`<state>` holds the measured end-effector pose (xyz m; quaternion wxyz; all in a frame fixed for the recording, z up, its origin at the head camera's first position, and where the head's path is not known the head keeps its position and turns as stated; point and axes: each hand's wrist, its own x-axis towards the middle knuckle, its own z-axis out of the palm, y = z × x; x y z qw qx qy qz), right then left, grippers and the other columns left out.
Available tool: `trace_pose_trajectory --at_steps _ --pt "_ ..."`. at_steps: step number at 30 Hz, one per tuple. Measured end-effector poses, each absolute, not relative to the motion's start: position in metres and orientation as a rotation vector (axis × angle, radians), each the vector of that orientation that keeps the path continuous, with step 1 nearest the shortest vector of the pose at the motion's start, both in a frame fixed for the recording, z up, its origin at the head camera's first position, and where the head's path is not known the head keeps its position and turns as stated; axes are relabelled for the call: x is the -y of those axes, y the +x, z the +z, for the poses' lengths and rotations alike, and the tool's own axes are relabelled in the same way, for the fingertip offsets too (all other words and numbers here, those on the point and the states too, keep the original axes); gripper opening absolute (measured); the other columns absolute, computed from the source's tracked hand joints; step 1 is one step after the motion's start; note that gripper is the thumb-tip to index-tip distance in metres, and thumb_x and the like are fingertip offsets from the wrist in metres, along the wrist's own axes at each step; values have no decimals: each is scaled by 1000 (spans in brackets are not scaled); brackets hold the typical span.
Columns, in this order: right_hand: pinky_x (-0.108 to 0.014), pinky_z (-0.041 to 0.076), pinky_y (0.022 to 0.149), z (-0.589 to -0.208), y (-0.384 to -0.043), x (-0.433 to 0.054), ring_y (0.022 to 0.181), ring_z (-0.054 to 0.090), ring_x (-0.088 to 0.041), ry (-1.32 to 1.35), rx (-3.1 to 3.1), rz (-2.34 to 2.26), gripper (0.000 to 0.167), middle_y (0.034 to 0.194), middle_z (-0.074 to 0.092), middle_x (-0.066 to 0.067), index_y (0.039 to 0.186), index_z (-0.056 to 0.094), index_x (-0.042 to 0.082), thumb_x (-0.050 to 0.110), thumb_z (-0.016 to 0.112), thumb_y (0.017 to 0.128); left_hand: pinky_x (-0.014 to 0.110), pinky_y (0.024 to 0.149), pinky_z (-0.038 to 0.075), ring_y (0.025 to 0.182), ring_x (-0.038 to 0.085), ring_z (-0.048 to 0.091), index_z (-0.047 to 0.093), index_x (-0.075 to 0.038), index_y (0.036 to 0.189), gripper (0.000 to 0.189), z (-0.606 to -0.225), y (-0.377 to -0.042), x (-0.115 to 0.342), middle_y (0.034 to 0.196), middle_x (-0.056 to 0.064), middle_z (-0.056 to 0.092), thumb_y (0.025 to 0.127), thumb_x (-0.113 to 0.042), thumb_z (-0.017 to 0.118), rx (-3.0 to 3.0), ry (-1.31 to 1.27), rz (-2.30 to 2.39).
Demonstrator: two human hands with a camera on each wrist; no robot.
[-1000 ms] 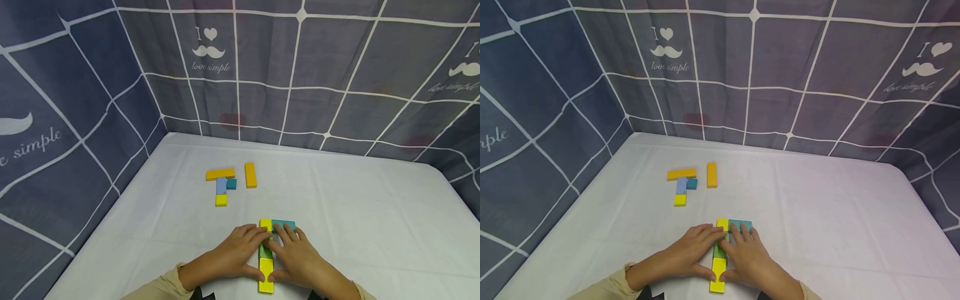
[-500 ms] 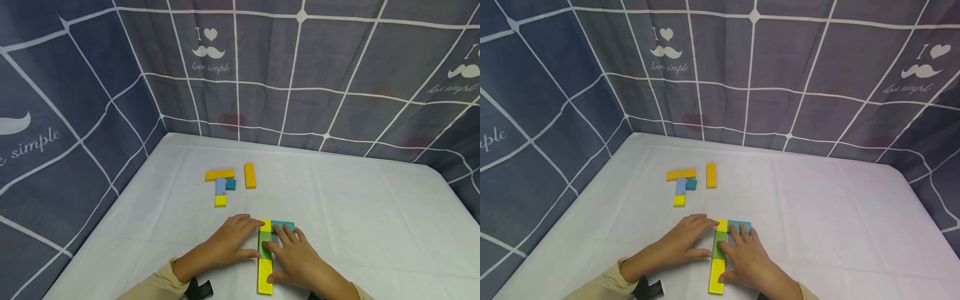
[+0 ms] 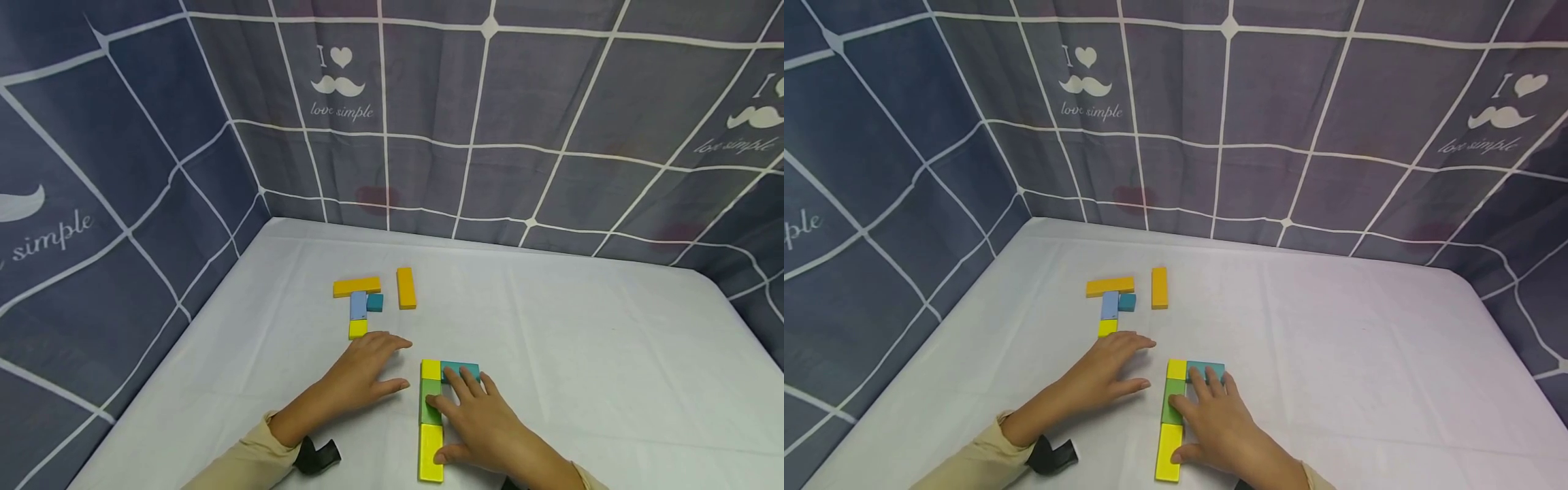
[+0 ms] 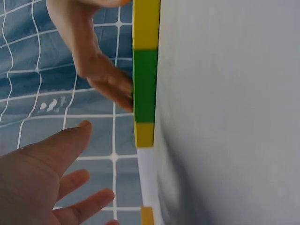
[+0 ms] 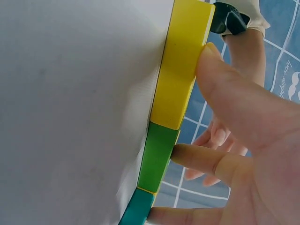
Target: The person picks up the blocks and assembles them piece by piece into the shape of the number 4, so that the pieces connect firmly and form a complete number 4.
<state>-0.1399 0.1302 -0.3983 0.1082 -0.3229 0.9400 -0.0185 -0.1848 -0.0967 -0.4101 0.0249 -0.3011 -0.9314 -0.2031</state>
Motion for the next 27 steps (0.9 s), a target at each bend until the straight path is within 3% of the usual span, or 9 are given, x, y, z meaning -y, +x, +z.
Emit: trace_pose_trajectory --at_steps 8,19,27 --pt "-63 31 96 -398 -140 -131 126 35 -45 -943 -2757 -49 74 142 33 -22 126 48 24 72 51 70 46 96 38 117 24 48 53 -17 121 51 -415 -201 112 123 1 56 78 -39 69 2813 -765 -641" --pt "-62 30 97 -398 -140 -132 126 36 -45 -945 -2760 -56 74 142 34 -22 126 49 23 71 53 70 55 94 37 124 39 41 49 -12 132 63 -422 -219 131 141 14 41 79 -41 67 2873 -612 -518" --pt "-62 30 97 -398 -140 -130 127 34 -45 -928 -2747 -75 74 142 34 -22 126 49 23 69 54 70 54 95 37 123 41 41 49 -15 132 61 -422 -220 140 133 11 50 82 -48 60 2939 -637 -346"
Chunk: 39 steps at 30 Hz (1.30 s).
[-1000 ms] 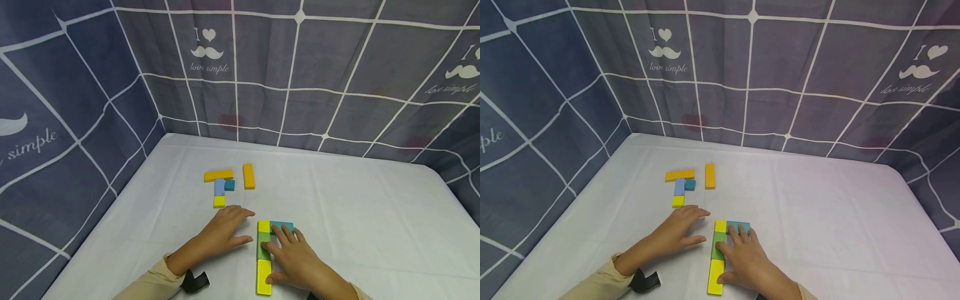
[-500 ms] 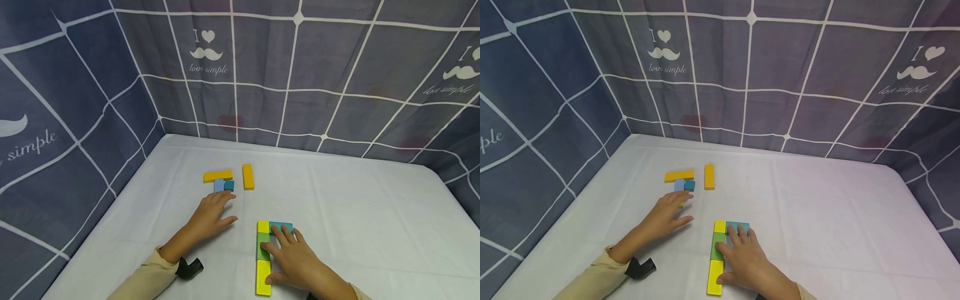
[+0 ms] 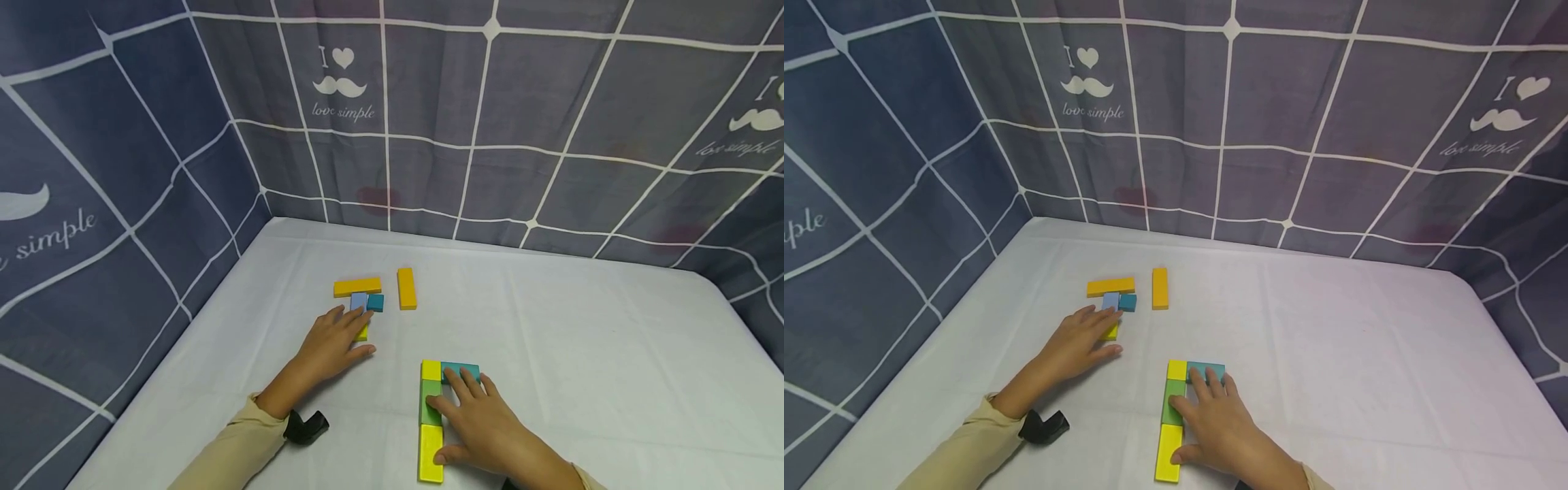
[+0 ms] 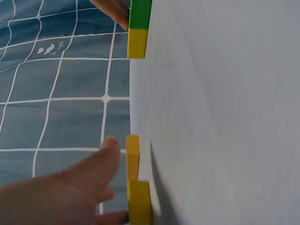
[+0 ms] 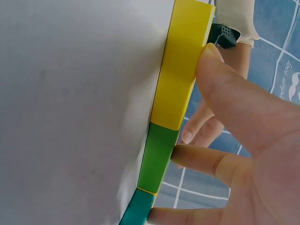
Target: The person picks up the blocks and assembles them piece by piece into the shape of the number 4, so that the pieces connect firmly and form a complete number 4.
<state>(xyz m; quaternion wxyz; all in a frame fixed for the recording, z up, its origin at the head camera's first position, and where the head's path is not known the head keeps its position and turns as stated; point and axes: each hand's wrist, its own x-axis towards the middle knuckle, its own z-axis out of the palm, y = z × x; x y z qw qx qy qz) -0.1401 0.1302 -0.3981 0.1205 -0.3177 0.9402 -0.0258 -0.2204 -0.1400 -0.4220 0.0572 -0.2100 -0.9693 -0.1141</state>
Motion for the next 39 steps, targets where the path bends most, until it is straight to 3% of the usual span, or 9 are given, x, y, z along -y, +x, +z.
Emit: trace_pose_trajectory --at_steps 6,12,15,20,24,27,39 --pt "-62 29 98 -398 -140 -131 128 33 -45 -924 -2745 -69 74 143 32 -22 127 48 23 70 54 70 45 94 42 111 29 54 61 -18 119 43 -418 -223 145 116 7 61 83 -40 63 2879 -727 -330" --pt "-62 30 98 -398 -140 -130 127 34 -45 -935 -2743 -81 75 142 33 -22 127 48 23 71 53 70 30 74 51 84 13 60 68 -16 107 31 -415 -224 149 99 -1 63 82 -34 65 2880 -769 -379" --pt "-61 29 98 -398 -140 -130 127 34 -45 -936 -2745 -76 74 142 33 -22 127 48 23 70 53 70 28 70 50 79 11 58 70 -15 104 28 -413 -224 152 95 -2 63 82 -31 65 2889 -772 -392" --pt "-61 29 98 -398 -140 -129 127 34 -45 -937 -2742 -78 74 142 33 -22 127 47 23 70 53 70 31 77 51 89 17 60 69 -11 107 29 -412 -225 156 105 6 60 82 -26 67 2902 -763 -484" --pt "-61 29 98 -398 -140 -129 127 33 -45 -933 -2736 -85 75 142 32 -22 127 47 24 71 53 69 42 86 50 107 33 57 66 -11 113 37 -415 -226 155 127 21 49 83 -32 65 2947 -700 -506" --pt "-61 29 99 -397 -139 -128 127 34 -45 -929 -2733 -84 75 143 32 -22 127 47 24 71 52 69 48 90 46 114 40 52 62 -13 120 43 -416 -226 154 132 26 45 84 -37 62 3012 -660 -487" --pt "-61 29 98 -397 -139 -128 127 34 -45 -915 -2736 -81 74 142 33 -22 127 48 24 70 55 69 45 89 47 108 31 56 62 -21 119 44 -419 -225 151 119 16 58 82 -43 62 2946 -773 -285"
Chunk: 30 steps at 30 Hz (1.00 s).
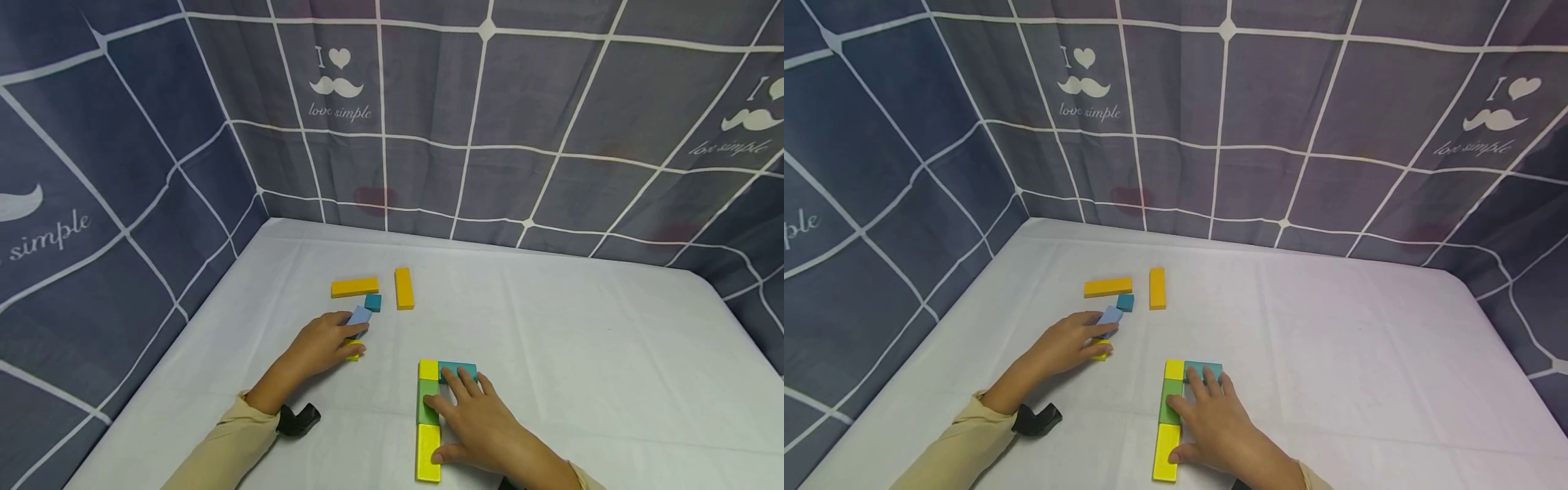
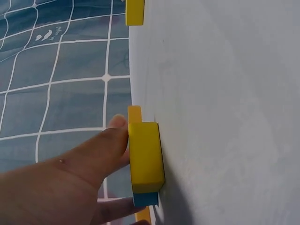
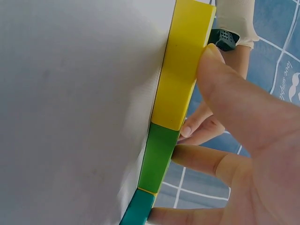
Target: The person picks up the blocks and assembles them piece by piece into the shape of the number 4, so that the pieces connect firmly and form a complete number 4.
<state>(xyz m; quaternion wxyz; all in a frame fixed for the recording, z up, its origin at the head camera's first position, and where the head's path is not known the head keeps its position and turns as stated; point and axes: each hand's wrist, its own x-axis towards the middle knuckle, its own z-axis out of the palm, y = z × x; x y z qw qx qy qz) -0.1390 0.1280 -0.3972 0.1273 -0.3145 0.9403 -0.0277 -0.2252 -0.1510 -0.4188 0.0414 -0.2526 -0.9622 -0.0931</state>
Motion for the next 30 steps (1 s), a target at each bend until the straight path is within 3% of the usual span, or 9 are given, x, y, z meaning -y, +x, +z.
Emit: trace_pose_trajectory --at_steps 8,16,25,30 --pt "-61 30 98 -398 -139 -129 127 35 -45 -927 -2741 -88 75 142 33 -22 126 48 24 72 53 69 44 87 47 104 28 57 68 -21 109 33 -420 -224 147 111 12 62 82 -40 64 2914 -742 -305" --pt "-61 30 98 -398 -140 -130 126 35 -44 -932 -2752 -66 74 142 33 -21 126 48 24 72 51 69 37 76 50 90 22 60 70 -19 87 11 -418 -223 144 95 4 66 78 -26 71 2836 -716 -386" --pt "-61 29 98 -397 -139 -130 127 35 -44 -927 -2751 -85 74 142 33 -21 126 48 24 71 53 69 34 74 49 87 20 60 68 -17 100 23 -415 -223 141 95 4 67 78 -22 72 2965 -589 -399" --pt "-62 30 98 -399 -138 -130 127 34 -45 -926 -2754 -91 75 142 33 -22 126 48 24 72 52 68 34 72 50 84 19 62 67 -17 106 29 -415 -222 142 94 4 68 78 -21 72 2910 -683 -302"
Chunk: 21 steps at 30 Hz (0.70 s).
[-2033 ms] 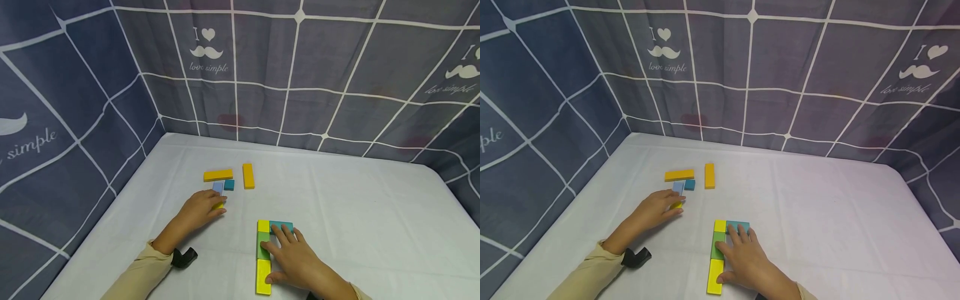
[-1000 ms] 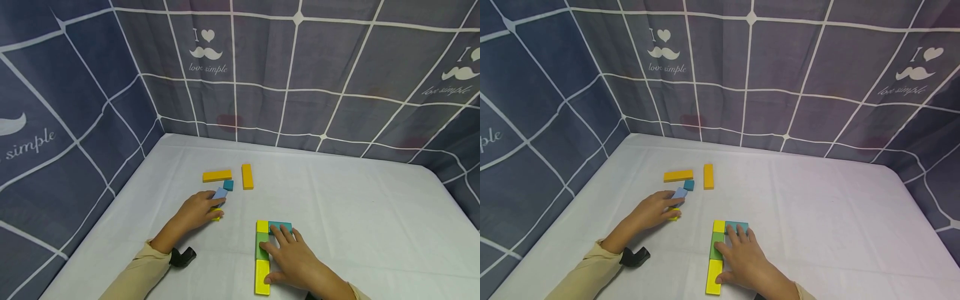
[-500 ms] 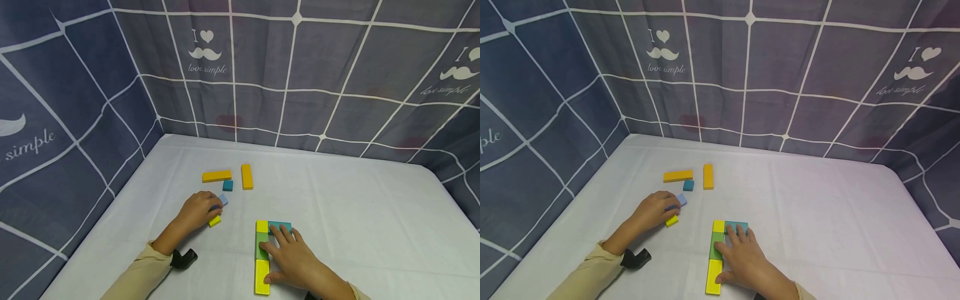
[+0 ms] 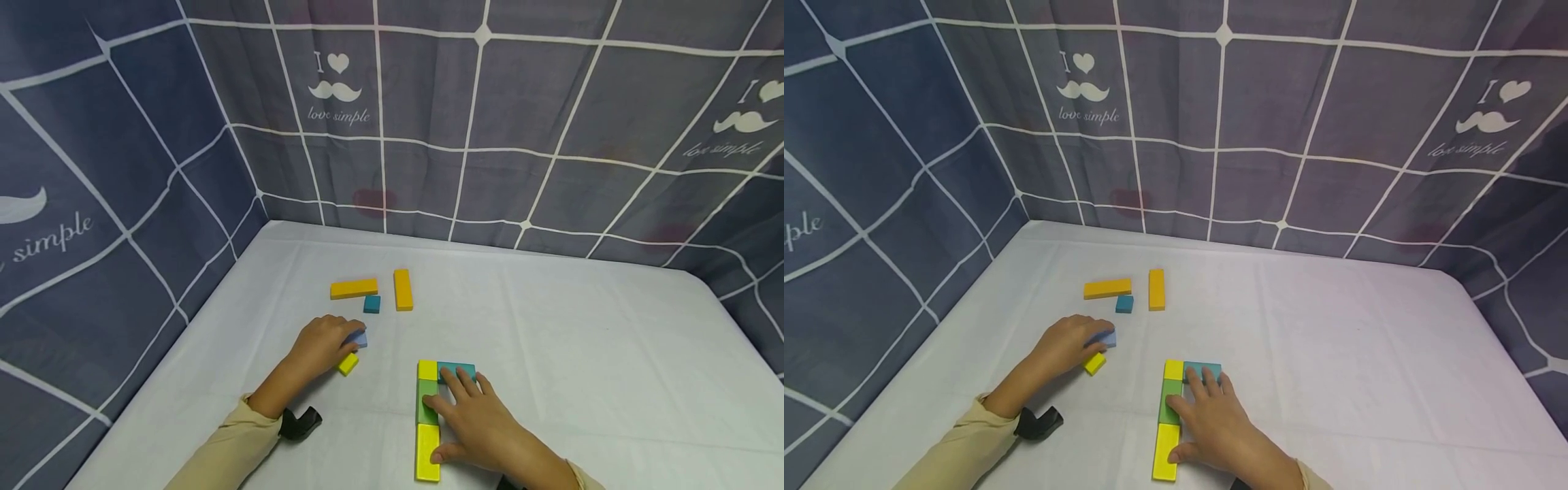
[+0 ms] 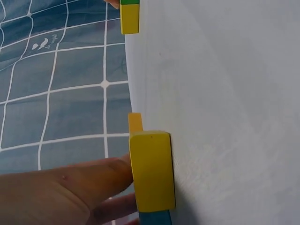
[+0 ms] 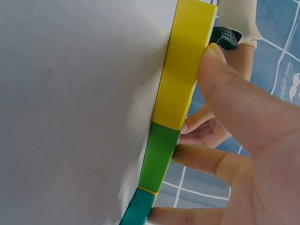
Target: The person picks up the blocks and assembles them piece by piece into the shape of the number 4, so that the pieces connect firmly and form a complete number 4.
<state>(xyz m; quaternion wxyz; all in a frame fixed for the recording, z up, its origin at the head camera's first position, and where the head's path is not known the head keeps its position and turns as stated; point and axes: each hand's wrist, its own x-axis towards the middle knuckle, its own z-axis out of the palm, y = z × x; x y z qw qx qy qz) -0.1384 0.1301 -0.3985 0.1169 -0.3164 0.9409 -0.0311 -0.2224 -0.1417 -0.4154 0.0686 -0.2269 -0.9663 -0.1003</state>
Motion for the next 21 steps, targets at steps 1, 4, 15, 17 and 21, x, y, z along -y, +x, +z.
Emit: trace_pose_trajectory --at_steps 1,4,15,17,21 --pt "-62 30 98 -399 -138 -130 127 34 -45 -928 -2754 -94 75 142 33 -22 126 49 24 72 52 68 33 71 50 82 18 62 68 -17 106 28 -416 -222 142 94 4 68 78 -20 71 2880 -712 -281" --pt "-62 30 98 -401 -138 -130 127 34 -45 -932 -2756 -95 75 142 34 -22 126 49 24 72 53 68 31 68 50 79 17 63 69 -19 105 27 -418 -221 143 92 2 68 78 -19 71 2774 -790 -195" --pt "-63 29 98 -400 -140 -131 127 35 -44 -918 -2749 -58 75 142 33 -21 126 49 25 74 51 68 30 72 52 81 15 64 71 -23 103 23 -413 -205 122 94 -1 68 80 -24 69 2586 -1024 -165" --pt "-63 29 98 -400 -140 -131 127 35 -44 -918 -2750 -58 75 142 34 -21 126 49 26 73 51 68 29 72 52 82 13 64 71 -22 103 23 -412 -201 116 94 -1 69 81 -26 68 2581 -1059 -177" --pt "-63 29 98 -399 -141 -130 127 35 -44 -921 -2753 -59 74 142 34 -21 126 49 26 73 51 69 28 73 51 85 12 64 69 -18 106 28 -414 -196 108 95 -2 69 81 -30 67 2595 -1078 -180"
